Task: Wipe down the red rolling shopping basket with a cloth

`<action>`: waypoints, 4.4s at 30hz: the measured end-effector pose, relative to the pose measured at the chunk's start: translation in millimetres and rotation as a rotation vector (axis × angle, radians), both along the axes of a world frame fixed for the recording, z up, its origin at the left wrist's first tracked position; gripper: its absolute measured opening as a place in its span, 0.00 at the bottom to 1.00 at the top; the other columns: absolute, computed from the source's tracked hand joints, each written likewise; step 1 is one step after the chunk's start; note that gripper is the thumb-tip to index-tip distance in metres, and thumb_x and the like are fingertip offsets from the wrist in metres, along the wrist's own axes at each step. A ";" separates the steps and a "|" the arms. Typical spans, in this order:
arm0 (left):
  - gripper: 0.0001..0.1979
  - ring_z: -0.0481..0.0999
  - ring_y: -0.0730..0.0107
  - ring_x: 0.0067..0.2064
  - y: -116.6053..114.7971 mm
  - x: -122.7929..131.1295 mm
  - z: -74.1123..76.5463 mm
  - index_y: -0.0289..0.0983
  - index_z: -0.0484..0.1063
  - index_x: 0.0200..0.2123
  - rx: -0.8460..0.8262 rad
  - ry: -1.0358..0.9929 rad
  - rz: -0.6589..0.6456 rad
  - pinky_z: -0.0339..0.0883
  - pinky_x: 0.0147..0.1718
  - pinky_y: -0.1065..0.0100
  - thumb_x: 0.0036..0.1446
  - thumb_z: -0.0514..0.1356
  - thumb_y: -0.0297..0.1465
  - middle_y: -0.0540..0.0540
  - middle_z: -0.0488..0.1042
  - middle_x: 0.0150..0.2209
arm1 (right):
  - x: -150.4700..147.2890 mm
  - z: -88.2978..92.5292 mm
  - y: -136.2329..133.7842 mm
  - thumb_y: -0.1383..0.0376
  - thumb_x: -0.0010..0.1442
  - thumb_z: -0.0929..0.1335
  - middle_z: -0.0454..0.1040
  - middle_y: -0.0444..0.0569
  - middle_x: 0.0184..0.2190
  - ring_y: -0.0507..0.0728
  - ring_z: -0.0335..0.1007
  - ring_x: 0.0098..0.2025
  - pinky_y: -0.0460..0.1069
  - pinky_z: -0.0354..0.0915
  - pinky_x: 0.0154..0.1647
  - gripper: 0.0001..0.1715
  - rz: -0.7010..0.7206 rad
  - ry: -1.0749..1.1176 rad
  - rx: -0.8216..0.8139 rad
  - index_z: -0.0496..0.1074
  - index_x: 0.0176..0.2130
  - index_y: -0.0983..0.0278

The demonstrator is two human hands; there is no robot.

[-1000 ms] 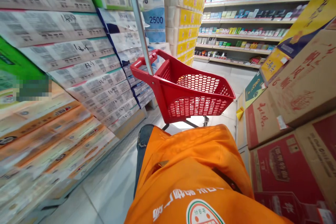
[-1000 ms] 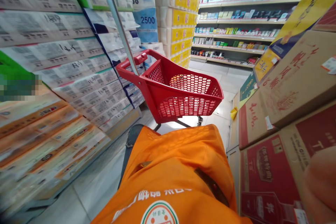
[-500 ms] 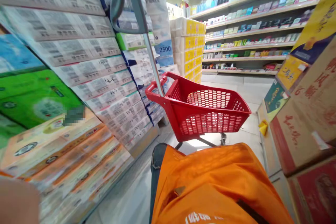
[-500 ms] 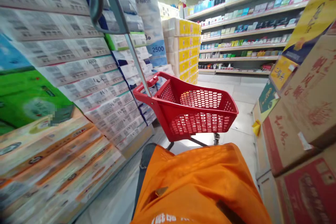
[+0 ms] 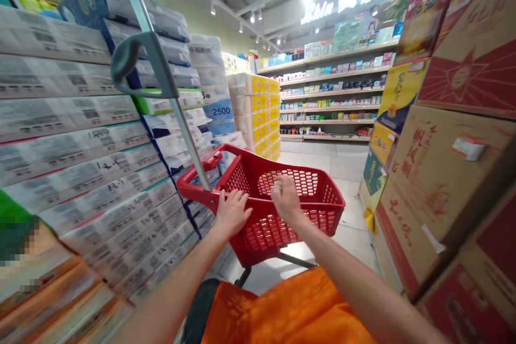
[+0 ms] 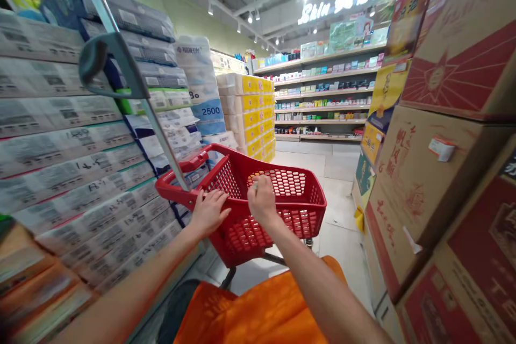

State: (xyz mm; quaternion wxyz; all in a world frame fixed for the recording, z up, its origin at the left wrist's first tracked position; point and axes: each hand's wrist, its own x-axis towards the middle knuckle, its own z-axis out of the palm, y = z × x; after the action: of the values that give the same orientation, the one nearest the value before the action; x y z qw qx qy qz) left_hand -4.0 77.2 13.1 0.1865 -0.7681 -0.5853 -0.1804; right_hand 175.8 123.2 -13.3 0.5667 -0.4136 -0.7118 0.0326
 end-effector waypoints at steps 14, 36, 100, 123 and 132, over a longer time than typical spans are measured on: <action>0.12 0.67 0.63 0.40 7.1 8.0 -14.2 0.43 0.72 0.34 0.080 0.045 0.088 0.50 0.47 0.54 0.59 0.49 0.35 0.48 0.74 0.33 | 136.8 -82.6 7.5 0.67 0.56 0.56 0.70 0.56 0.41 0.60 0.64 0.46 0.56 0.59 0.47 0.18 -0.450 -0.286 -0.040 0.70 0.41 0.67; 0.22 0.58 0.65 0.58 -26.5 -14.9 -14.4 0.39 0.63 0.52 -0.023 0.052 -0.003 0.42 0.59 0.55 0.51 0.54 0.30 0.47 0.64 0.55 | 47.1 -69.1 -15.3 0.68 0.52 0.61 0.68 0.56 0.46 0.61 0.61 0.48 0.56 0.58 0.50 0.19 -0.142 -0.504 0.055 0.68 0.44 0.65; 0.34 0.42 0.56 0.63 -38.4 -38.2 7.7 0.33 0.50 0.59 0.079 -0.031 0.326 0.41 0.57 0.46 0.46 0.52 0.31 0.44 0.48 0.62 | -89.4 -3.5 -10.4 0.67 0.62 0.56 0.66 0.55 0.51 0.57 0.60 0.53 0.56 0.61 0.52 0.20 0.074 -0.087 0.139 0.63 0.52 0.63; 0.32 0.48 0.59 0.62 -52.9 -6.0 -17.3 0.35 0.55 0.57 0.086 -0.428 0.072 0.44 0.59 0.54 0.45 0.52 0.22 0.42 0.49 0.62 | -39.7 -77.4 -51.1 0.73 0.55 0.58 0.72 0.54 0.45 0.58 0.68 0.47 0.53 0.67 0.46 0.20 0.227 -0.258 0.031 0.72 0.43 0.63; 0.12 0.68 0.77 0.21 -59.1 37.5 -69.8 0.35 0.65 0.36 -0.472 -1.960 -0.025 0.61 0.21 0.73 0.44 0.59 0.28 0.49 0.72 0.27 | -37.3 -58.7 -75.5 0.65 0.55 0.59 0.72 0.53 0.43 0.58 0.69 0.45 0.53 0.67 0.46 0.19 0.363 0.267 -0.410 0.68 0.46 0.65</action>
State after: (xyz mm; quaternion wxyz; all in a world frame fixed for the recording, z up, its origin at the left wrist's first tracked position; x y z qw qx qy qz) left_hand 33.5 18.1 -56.7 -0.5359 -0.3045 -0.4933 -0.6138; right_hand 138.4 47.7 -71.9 0.5449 -0.3773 -0.6720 0.3303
